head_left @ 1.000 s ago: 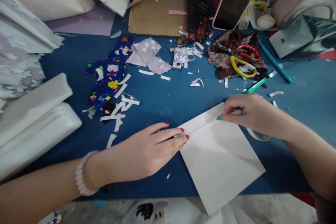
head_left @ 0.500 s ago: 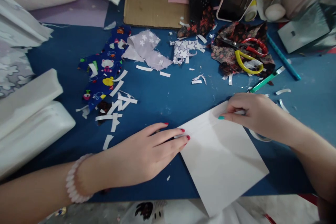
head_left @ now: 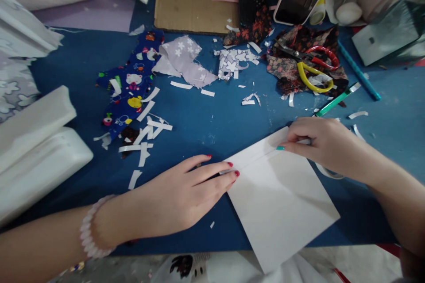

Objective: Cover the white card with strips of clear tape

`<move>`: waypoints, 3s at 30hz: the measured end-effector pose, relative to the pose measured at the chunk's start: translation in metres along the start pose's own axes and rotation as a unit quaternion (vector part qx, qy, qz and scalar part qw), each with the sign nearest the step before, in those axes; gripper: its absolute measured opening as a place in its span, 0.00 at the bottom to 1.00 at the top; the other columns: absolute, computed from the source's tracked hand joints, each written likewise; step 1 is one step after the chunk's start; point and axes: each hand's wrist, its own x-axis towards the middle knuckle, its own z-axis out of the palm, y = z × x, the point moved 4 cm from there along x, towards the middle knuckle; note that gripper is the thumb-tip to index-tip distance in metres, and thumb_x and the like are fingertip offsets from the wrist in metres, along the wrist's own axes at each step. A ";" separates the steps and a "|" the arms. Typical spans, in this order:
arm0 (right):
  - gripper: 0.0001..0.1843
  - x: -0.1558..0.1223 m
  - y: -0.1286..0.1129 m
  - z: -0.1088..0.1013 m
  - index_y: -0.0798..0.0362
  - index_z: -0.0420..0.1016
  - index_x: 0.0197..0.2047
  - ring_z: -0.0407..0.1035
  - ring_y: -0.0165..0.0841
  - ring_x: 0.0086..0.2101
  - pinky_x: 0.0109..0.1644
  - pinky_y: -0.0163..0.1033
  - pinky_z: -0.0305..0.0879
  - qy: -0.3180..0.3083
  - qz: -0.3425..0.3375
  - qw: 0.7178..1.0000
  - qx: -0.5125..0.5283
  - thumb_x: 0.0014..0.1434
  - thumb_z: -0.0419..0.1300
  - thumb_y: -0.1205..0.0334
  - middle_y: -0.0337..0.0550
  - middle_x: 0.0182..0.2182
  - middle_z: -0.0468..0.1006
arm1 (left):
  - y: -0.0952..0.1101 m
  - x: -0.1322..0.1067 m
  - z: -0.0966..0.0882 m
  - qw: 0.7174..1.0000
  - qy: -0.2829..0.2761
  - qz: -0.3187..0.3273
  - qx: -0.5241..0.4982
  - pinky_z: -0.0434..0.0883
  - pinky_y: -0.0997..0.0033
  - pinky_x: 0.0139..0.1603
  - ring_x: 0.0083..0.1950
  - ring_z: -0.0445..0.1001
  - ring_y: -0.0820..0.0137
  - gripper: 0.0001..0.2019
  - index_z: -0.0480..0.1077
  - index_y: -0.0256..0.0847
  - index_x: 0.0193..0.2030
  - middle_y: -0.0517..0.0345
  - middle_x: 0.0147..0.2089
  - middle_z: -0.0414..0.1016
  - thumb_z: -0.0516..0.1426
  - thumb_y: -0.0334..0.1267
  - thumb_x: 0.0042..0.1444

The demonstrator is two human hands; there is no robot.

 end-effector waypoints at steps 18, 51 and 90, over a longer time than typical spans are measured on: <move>0.15 0.000 0.000 0.001 0.49 0.71 0.24 0.67 0.33 0.26 0.29 0.39 0.57 -0.001 -0.007 1.000 -0.008 0.60 0.56 0.53 0.41 0.23 0.74 | 0.001 -0.001 -0.001 1.000 0.006 -0.002 -0.008 0.62 0.60 0.62 0.63 0.66 0.62 0.15 0.74 0.36 0.52 0.54 0.63 0.72 0.48 0.28 0.68; 0.20 -0.006 0.002 0.003 0.49 0.59 0.22 0.59 0.34 0.24 0.28 0.39 0.49 0.022 0.047 0.986 -0.155 0.58 0.57 0.47 0.41 0.21 0.68 | -0.002 0.008 -0.001 0.999 -0.018 0.022 -0.025 0.53 0.58 0.72 0.67 0.64 0.66 0.18 0.67 0.35 0.62 0.53 0.67 0.67 0.49 0.39 0.70; 0.14 -0.011 -0.007 -0.011 0.50 0.65 0.21 0.54 0.26 0.20 0.26 0.36 0.50 -0.071 0.052 0.996 0.013 0.53 0.53 0.53 0.33 0.16 0.62 | 0.010 0.025 0.014 0.999 -0.051 -0.018 0.006 0.60 0.57 0.68 0.72 0.57 0.60 0.27 0.57 0.29 0.68 0.43 0.71 0.59 0.50 0.46 0.69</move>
